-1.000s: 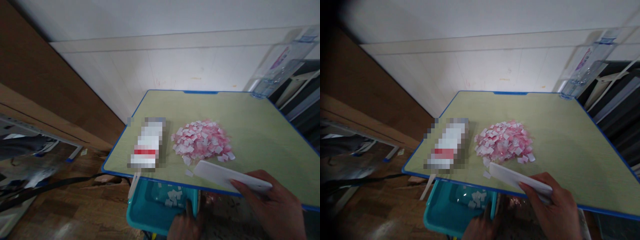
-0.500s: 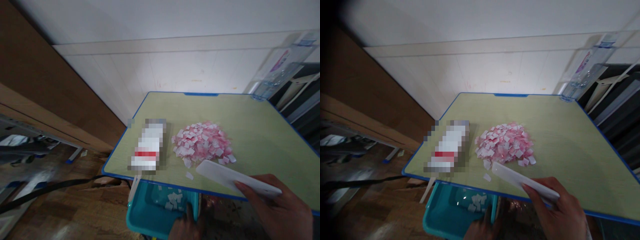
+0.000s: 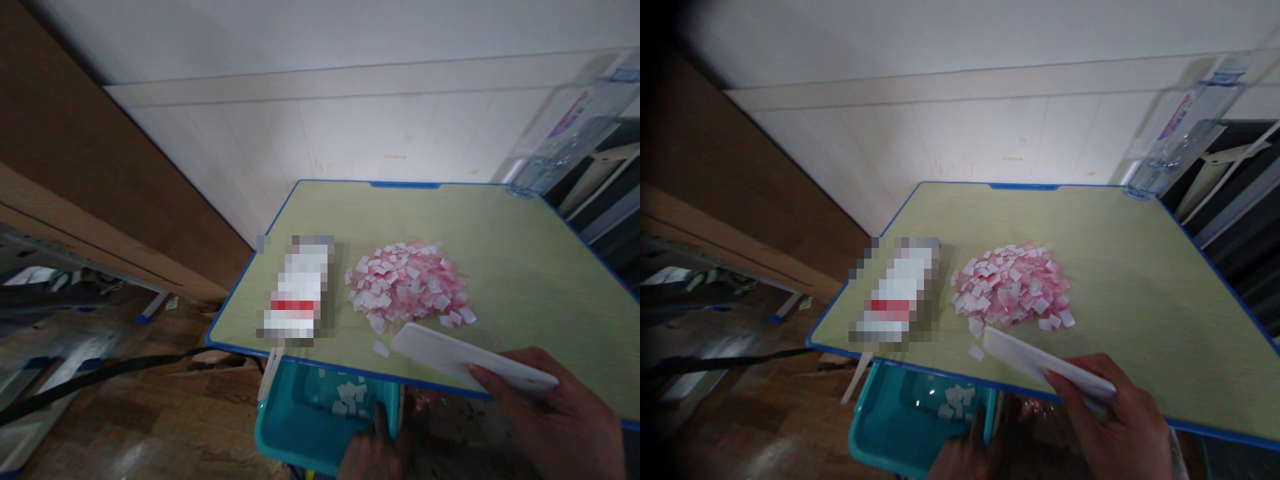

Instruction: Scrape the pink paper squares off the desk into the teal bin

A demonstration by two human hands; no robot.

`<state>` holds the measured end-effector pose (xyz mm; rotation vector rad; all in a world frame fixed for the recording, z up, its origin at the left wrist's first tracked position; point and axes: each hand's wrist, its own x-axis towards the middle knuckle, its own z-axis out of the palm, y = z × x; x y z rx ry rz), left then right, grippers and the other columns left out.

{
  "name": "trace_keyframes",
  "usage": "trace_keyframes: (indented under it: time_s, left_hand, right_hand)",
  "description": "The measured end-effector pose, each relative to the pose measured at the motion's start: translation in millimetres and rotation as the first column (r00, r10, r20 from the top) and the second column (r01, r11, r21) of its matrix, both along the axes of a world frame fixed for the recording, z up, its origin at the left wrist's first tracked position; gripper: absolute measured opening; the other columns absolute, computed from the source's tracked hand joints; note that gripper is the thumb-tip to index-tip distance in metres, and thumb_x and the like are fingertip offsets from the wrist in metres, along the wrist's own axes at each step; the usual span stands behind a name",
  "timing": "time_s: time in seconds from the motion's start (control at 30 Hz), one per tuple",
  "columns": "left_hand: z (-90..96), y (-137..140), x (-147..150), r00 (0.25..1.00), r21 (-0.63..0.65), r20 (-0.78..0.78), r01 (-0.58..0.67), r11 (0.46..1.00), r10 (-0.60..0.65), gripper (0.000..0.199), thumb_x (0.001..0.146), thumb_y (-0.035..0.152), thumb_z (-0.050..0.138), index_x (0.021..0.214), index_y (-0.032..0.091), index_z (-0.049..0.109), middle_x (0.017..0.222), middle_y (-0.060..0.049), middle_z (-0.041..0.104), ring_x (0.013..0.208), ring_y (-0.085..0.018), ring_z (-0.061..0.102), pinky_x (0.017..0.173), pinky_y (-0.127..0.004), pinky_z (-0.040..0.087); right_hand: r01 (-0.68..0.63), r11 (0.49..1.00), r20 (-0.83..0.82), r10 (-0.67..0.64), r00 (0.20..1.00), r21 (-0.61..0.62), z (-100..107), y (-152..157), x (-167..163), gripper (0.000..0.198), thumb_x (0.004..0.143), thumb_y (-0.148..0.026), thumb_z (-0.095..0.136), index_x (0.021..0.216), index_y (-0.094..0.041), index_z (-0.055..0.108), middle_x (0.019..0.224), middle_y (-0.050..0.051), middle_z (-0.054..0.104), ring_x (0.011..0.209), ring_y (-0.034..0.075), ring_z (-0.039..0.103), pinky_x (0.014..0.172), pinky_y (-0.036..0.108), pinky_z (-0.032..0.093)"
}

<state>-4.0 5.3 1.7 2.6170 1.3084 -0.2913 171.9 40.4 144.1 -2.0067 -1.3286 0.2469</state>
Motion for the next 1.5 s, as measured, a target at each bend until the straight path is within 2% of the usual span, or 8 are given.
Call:
trace_keyframes:
  time_s: [0.1,0.27,0.5,0.63,0.93,1.1,1.23,1.5]
  left_hand:
    - [0.5,-0.1,0.1,1.0,0.011,0.021,0.013,1.0,-0.014,0.061,0.089,0.03,0.023,0.134,0.033,-0.018,0.112,-0.024,0.059,0.054,-0.024,0.064,0.04,-0.034,0.051]
    - [2.7,1.8,0.1,1.0,0.022,0.025,0.008,1.0,-0.009,0.06,0.089,0.03,0.022,0.135,0.033,-0.016,0.111,-0.024,0.06,0.052,-0.023,0.063,0.04,-0.034,0.051]
    - [4.6,1.5,0.1,1.0,0.01,0.003,0.025,1.0,-0.026,0.06,0.089,0.028,0.022,0.134,0.034,-0.017,0.114,-0.024,0.058,0.055,-0.024,0.064,0.041,-0.033,0.051]
    - [3.9,1.4,-0.4,0.997,-0.035,-0.006,0.07,0.997,-0.071,0.062,0.089,0.03,0.024,0.135,0.029,-0.017,0.116,-0.028,0.055,0.058,-0.025,0.065,0.042,-0.033,0.051]
    - [3.7,0.0,0.5,1.0,-0.004,0.013,0.009,1.0,-0.009,0.064,0.088,0.032,0.029,0.137,0.031,-0.012,0.113,-0.023,0.059,0.056,-0.024,0.064,0.043,-0.032,0.052]
    - [1.2,-1.0,-0.1,1.0,0.014,-0.019,0.009,1.0,-0.008,0.066,0.088,0.027,0.031,0.137,0.033,-0.013,0.116,-0.023,0.057,0.055,-0.023,0.064,0.043,-0.032,0.052]
    - [-1.8,-0.5,-1.9,0.999,-0.006,0.026,0.033,0.999,-0.033,0.064,0.088,0.028,0.029,0.137,0.031,-0.012,0.114,-0.025,0.057,0.054,-0.023,0.064,0.044,-0.03,0.052]
    - [-2.0,0.2,-2.3,0.999,-0.072,0.024,0.033,0.997,-0.031,0.062,0.088,0.028,0.027,0.136,0.033,-0.012,0.117,-0.025,0.056,0.055,-0.023,0.064,0.043,-0.031,0.051]
  right_hand:
    - [0.071,0.997,0.015,-0.072,0.997,0.024,0.8,-0.1,-1.8,0.022,0.073,-0.048,0.054,0.069,-0.026,0.058,0.058,-0.005,0.061,0.053,0.015,0.059,0.052,0.023,0.044]
    - [0.008,1.0,-0.004,-0.008,1.0,-0.018,1.9,-1.1,-5.1,0.024,0.075,-0.048,0.052,0.067,-0.026,0.059,0.056,-0.005,0.061,0.052,0.015,0.058,0.05,0.024,0.043]
    - [0.096,0.995,0.006,-0.096,0.995,-0.001,2.6,-1.9,-3.2,0.025,0.072,-0.051,0.054,0.071,-0.026,0.058,0.06,-0.005,0.062,0.055,0.016,0.061,0.051,0.023,0.045]
    - [0.056,0.997,0.052,-0.054,0.997,-0.046,1.3,-2.9,-3.7,0.028,0.074,-0.053,0.051,0.069,-0.026,0.06,0.059,-0.004,0.062,0.054,0.016,0.06,0.052,0.024,0.045]
    - [0.019,0.998,0.063,-0.016,0.998,-0.052,-0.8,-4.0,-1.6,0.03,0.076,-0.055,0.049,0.071,-0.027,0.06,0.059,-0.004,0.064,0.054,0.015,0.061,0.048,0.023,0.045]
    - [0.071,0.997,0.076,-0.069,0.995,-0.03,-1.2,-3.7,1.0,0.03,0.074,-0.056,0.052,0.072,-0.027,0.06,0.062,-0.004,0.065,0.057,0.017,0.063,0.052,0.025,0.047]
    - [-0.054,0.998,0.083,0.057,0.995,-0.029,-5.8,-3.8,6.5,0.031,0.073,-0.057,0.051,0.069,-0.029,0.061,0.057,-0.004,0.065,0.05,0.016,0.062,0.045,0.024,0.046]
    - [0.01,1.0,0.043,-0.009,0.999,-0.027,-5.7,-1.4,-3.2,0.031,0.075,-0.057,0.051,0.072,-0.028,0.061,0.06,-0.004,0.065,0.053,0.016,0.063,0.047,0.023,0.047]
